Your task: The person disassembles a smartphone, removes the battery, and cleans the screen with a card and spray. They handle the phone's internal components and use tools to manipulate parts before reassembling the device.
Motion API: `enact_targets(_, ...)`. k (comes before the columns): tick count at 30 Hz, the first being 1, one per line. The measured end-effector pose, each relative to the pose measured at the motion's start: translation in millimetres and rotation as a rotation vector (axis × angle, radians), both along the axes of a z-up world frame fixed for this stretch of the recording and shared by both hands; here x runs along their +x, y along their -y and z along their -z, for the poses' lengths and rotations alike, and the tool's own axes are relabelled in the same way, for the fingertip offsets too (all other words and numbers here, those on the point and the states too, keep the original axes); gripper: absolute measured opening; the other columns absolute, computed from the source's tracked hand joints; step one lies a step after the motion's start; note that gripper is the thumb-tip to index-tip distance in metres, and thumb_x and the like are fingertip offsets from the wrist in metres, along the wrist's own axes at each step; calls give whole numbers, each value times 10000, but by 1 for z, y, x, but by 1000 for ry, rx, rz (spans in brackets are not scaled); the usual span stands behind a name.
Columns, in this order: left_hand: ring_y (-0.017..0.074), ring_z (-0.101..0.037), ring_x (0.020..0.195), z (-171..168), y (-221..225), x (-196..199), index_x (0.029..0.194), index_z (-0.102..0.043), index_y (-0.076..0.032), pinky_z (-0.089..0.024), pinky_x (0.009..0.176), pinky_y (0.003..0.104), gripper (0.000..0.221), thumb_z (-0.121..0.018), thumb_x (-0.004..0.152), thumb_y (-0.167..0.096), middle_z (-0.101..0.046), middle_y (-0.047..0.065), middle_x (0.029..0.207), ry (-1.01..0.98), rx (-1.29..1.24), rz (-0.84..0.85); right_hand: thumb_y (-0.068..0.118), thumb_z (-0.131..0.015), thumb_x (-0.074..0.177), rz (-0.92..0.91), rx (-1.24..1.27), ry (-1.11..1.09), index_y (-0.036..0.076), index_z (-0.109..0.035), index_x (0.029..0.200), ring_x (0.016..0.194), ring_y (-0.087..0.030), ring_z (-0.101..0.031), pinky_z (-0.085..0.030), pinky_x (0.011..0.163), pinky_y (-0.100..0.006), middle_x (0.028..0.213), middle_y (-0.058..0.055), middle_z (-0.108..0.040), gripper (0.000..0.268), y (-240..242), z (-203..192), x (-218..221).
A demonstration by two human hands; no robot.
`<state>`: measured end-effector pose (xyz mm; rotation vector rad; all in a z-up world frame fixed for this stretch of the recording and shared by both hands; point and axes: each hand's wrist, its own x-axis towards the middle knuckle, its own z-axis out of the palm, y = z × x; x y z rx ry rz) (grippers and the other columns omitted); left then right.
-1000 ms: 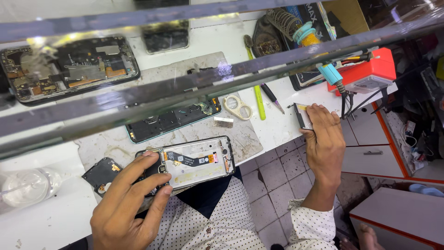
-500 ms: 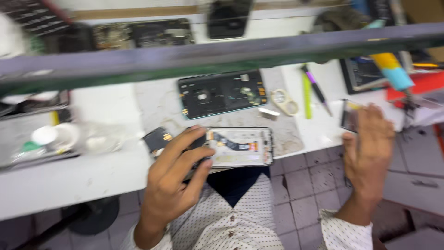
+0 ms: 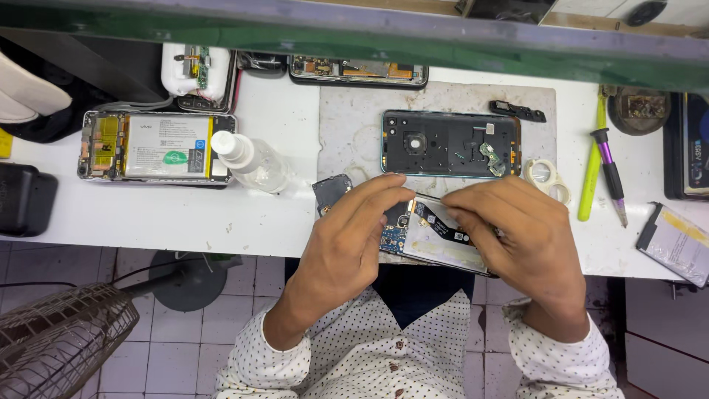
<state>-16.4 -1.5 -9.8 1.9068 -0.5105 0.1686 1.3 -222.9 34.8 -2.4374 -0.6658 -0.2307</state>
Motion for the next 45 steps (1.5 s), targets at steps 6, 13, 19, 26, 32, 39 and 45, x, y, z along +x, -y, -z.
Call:
enact_targets(6,391,-654,1282,-2,-2,1,1348,-576,-31,-570,1038,404,451,-575,931,140,-605,202,1421,-29,-39,0,7,-760,819,-165,-120,-112,17,-662,992,859,-294,-683,-527,720,-382,938,-105,-700,199,10,6,19)
enact_targets(13,389,-649,1293,-2,-5,3,1308,-606,-24,-565,1058,417,406,-605,927,114,-595,194,1422,13,15,52,348,-850,648,112,-201,-136,13,-579,1179,1082,-326,-604,-500,921,-430,1234,-167,-675,683,60,8,-27)
enact_targets(19,354,-670,1282,1,0,3,1278,-634,-25,-586,1026,385,339,-595,966,100,-603,202,1427,-69,16,58,355,-927,580,86,-114,-81,53,-477,1154,1248,-346,-521,-428,1033,-471,1351,-169,-641,789,67,39,-46)
enact_targets(26,371,-630,1388,8,-3,-3,1308,-620,-13,-532,1175,407,225,-544,1097,-26,-599,206,1456,48,-42,-38,199,-981,607,65,161,147,104,-364,1011,1167,-342,-599,-497,984,-447,1186,-225,-620,743,63,44,-43)
enact_targets(32,364,-618,1391,12,-6,-7,1358,-560,5,-496,1194,423,295,-531,1130,-180,-592,239,1475,17,-121,-65,221,-952,594,76,265,190,107,-239,1053,1134,-388,-671,-601,994,-467,1175,-333,-635,855,71,50,-49)
enact_targets(39,356,-579,1418,6,-6,-9,1384,-536,0,-465,1213,432,374,-561,1105,-248,-552,236,1508,107,-172,-134,176,-944,650,260,462,268,92,-215,1123,1247,-389,-646,-580,1058,-475,1270,-422,-564,872,72,73,-71)
enact_targets(45,366,-614,1265,-22,-25,-24,1253,-652,-40,-530,1027,437,397,-771,887,-139,-620,163,1365,85,227,-188,105,-938,876,78,1155,109,80,-338,1160,1267,-371,-668,-573,1110,-428,1298,-373,-565,664,105,88,-68)
